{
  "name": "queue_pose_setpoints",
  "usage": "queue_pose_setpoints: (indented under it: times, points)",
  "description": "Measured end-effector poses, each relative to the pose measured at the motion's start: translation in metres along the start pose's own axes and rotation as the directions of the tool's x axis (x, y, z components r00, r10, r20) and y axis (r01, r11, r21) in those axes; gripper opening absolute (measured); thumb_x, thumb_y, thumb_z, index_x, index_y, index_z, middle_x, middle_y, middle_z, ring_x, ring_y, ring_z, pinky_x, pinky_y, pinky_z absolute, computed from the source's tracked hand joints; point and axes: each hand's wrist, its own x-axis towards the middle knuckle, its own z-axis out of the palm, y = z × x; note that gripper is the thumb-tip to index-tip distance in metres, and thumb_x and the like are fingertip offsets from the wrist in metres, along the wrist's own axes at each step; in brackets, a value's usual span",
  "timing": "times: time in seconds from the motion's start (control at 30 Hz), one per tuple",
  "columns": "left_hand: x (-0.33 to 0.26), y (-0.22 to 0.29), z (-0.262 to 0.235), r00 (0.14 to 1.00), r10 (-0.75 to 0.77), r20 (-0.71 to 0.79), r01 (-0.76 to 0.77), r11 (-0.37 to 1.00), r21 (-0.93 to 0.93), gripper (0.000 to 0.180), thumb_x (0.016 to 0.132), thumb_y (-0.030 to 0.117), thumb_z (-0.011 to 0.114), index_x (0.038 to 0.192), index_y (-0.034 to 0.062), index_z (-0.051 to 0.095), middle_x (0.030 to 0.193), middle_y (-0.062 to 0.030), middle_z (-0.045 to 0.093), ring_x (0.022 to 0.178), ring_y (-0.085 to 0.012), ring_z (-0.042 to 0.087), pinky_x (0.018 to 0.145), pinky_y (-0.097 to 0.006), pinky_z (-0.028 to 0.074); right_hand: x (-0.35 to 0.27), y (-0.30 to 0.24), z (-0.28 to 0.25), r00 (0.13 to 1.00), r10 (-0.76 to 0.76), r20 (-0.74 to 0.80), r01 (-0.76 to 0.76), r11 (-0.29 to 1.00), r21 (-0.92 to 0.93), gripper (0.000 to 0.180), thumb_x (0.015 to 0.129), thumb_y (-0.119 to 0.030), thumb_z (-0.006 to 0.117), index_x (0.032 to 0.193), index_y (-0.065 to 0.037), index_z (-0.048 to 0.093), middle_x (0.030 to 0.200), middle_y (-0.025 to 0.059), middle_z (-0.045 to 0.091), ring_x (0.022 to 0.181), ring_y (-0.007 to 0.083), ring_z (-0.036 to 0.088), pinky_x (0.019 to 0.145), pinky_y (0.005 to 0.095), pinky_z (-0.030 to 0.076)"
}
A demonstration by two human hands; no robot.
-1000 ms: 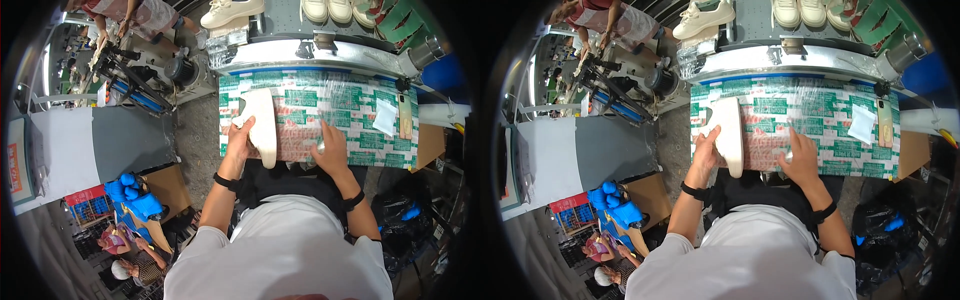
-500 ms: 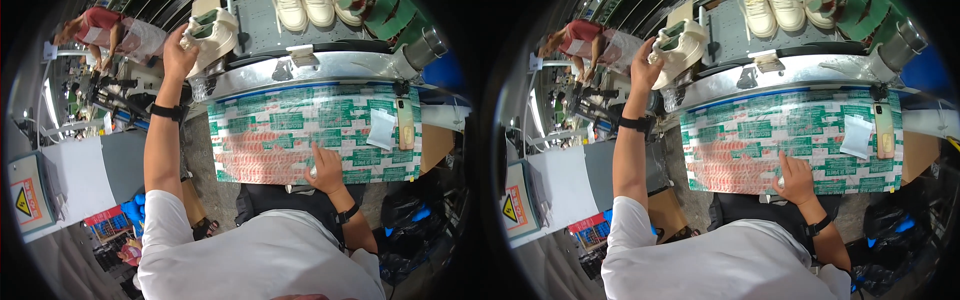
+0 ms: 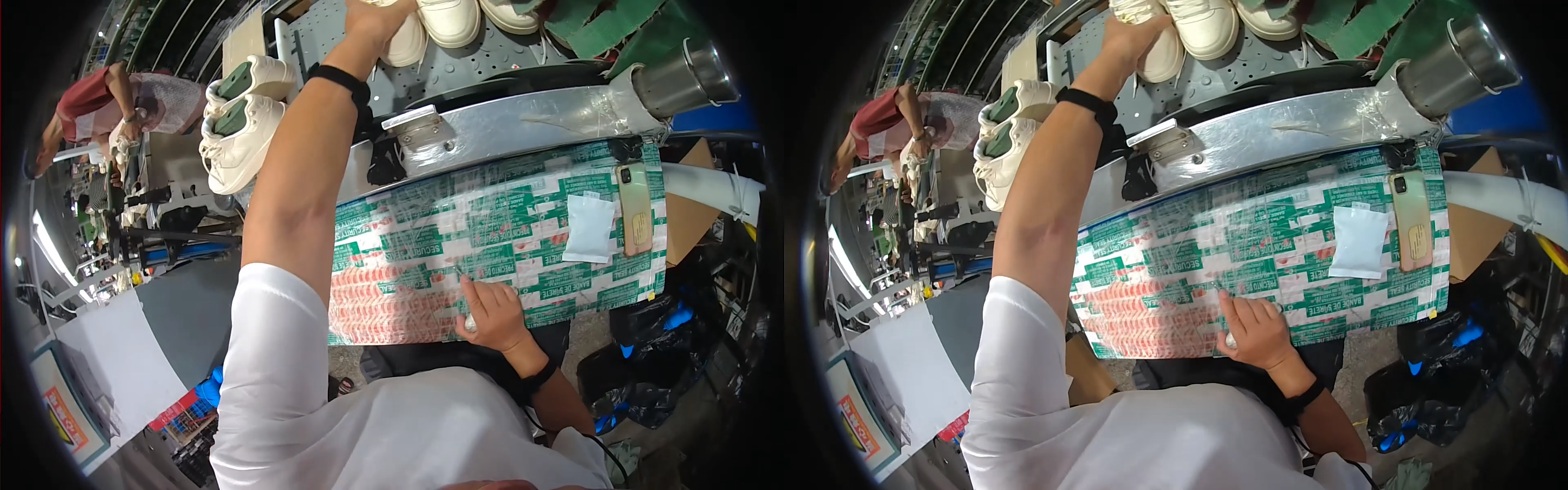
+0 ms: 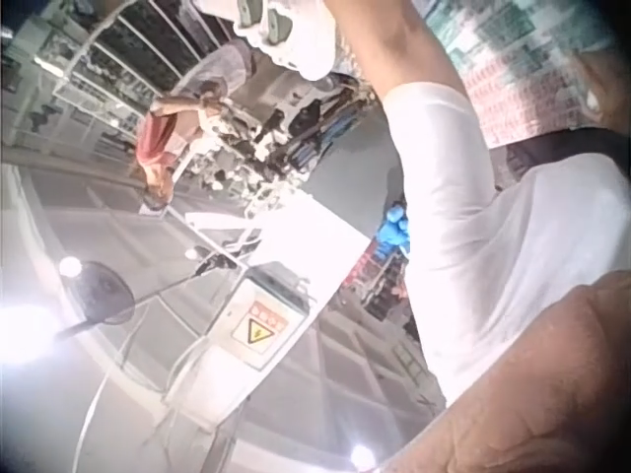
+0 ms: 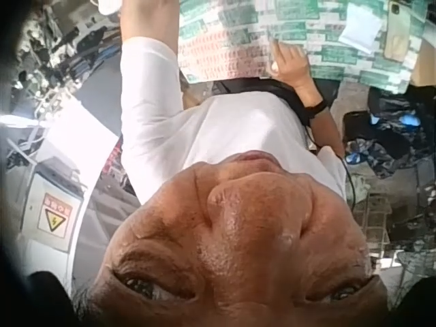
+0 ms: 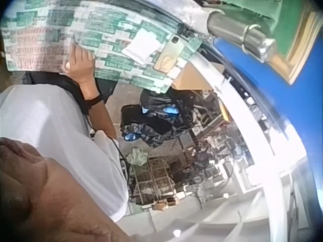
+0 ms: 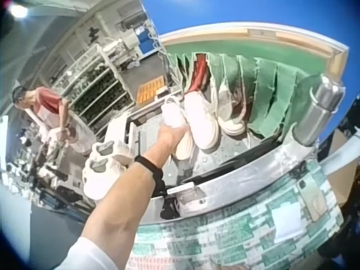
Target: The person is lacing white sneakers at a production station.
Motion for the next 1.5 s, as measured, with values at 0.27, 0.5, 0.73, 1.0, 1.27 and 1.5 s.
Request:
queue_pose_setpoints:
  times: [0.27, 0.5, 0.73, 1.0, 1.27, 1.5]
  points:
    - [-0.079, 0.024, -0.124, 0.895, -0.110, 0.432, 0.348, 0.777, -0.524, 0.054, 0.105, 0.039, 0.071, 0.140, -0.0013, 0.066, 0.114, -0.0145, 0.082, 0.093, -0.0275, 0.082, 0.081, -0.042, 0.067, -0.001, 0.003, 0.005, 0.998, -0.032, -0.048, 0.034, 0.998, 0.043, 0.074, 0.081, -0.030, 0.078, 0.146, 0.003, 0.067, 0.113, 0.0116, 0.069, 0.096, 0.0281, 0.067, 0.092, 0.0415, 0.055]
    - [-0.359, 0.020, -0.194, 0.999, -0.038, -0.012, 0.034, 0.972, -0.233, 0.080, 0.088, 0.016, 0.086, 0.157, 0.0000, 0.050, 0.142, -0.0150, 0.068, 0.126, -0.0221, 0.067, 0.110, -0.038, 0.054, -0.005, 0.000, 0.011, 0.992, -0.063, -0.106, 0.073, 0.993, 0.093, 0.080, 0.080, -0.029, 0.080, 0.151, 0.003, 0.063, 0.114, 0.0122, 0.069, 0.100, 0.0311, 0.067, 0.094, 0.0443, 0.054]
    - [-0.528, -0.079, -0.133, 0.969, -0.175, -0.176, 0.184, 0.982, 0.035, 0.076, 0.086, 0.011, 0.092, 0.149, -0.0011, 0.051, 0.137, -0.0161, 0.066, 0.121, -0.0230, 0.067, 0.103, -0.040, 0.056, -0.008, 0.002, 0.012, 0.989, -0.087, -0.122, 0.093, 0.995, 0.045, 0.085, 0.080, -0.029, 0.083, 0.157, 0.000, 0.058, 0.115, 0.0133, 0.067, 0.106, 0.0343, 0.066, 0.094, 0.0466, 0.053]
    - [-0.543, -0.109, -0.181, 0.969, -0.238, -0.060, 0.208, 0.927, -0.313, 0.035, 0.095, 0.005, 0.089, 0.124, -0.0011, 0.070, 0.095, -0.0054, 0.078, 0.088, -0.0120, 0.073, 0.080, -0.029, 0.060, -0.013, -0.018, 0.014, 0.992, -0.007, -0.127, 0.015, 0.998, 0.063, 0.079, 0.082, -0.025, 0.085, 0.153, 0.002, 0.062, 0.121, 0.0165, 0.070, 0.111, 0.0368, 0.066, 0.099, 0.0468, 0.052]
    - [-0.475, -0.151, -0.270, 0.906, -0.420, -0.060, 0.365, 0.843, -0.395, 0.026, 0.105, 0.016, 0.079, 0.126, 0.0019, 0.076, 0.108, -0.0052, 0.078, 0.090, -0.0157, 0.074, 0.083, -0.033, 0.060, -0.011, -0.115, -0.025, 0.980, -0.195, -0.032, 0.197, 0.953, 0.231, 0.080, 0.079, -0.018, 0.085, 0.152, 0.003, 0.061, 0.121, 0.0174, 0.070, 0.110, 0.0379, 0.068, 0.100, 0.0484, 0.052]
    - [-0.432, -0.102, -0.239, 0.860, 0.511, 0.003, -0.463, 0.777, 0.428, 0.059, 0.095, 0.024, 0.090, 0.150, 0.0145, 0.070, 0.156, -0.0184, 0.064, 0.136, -0.0322, 0.067, 0.103, -0.037, 0.062, 0.014, -0.126, -0.005, 0.927, -0.373, 0.030, 0.373, 0.928, -0.002, 0.083, 0.078, -0.018, 0.084, 0.153, 0.006, 0.058, 0.119, 0.0153, 0.067, 0.105, 0.0336, 0.064, 0.095, 0.0485, 0.050]
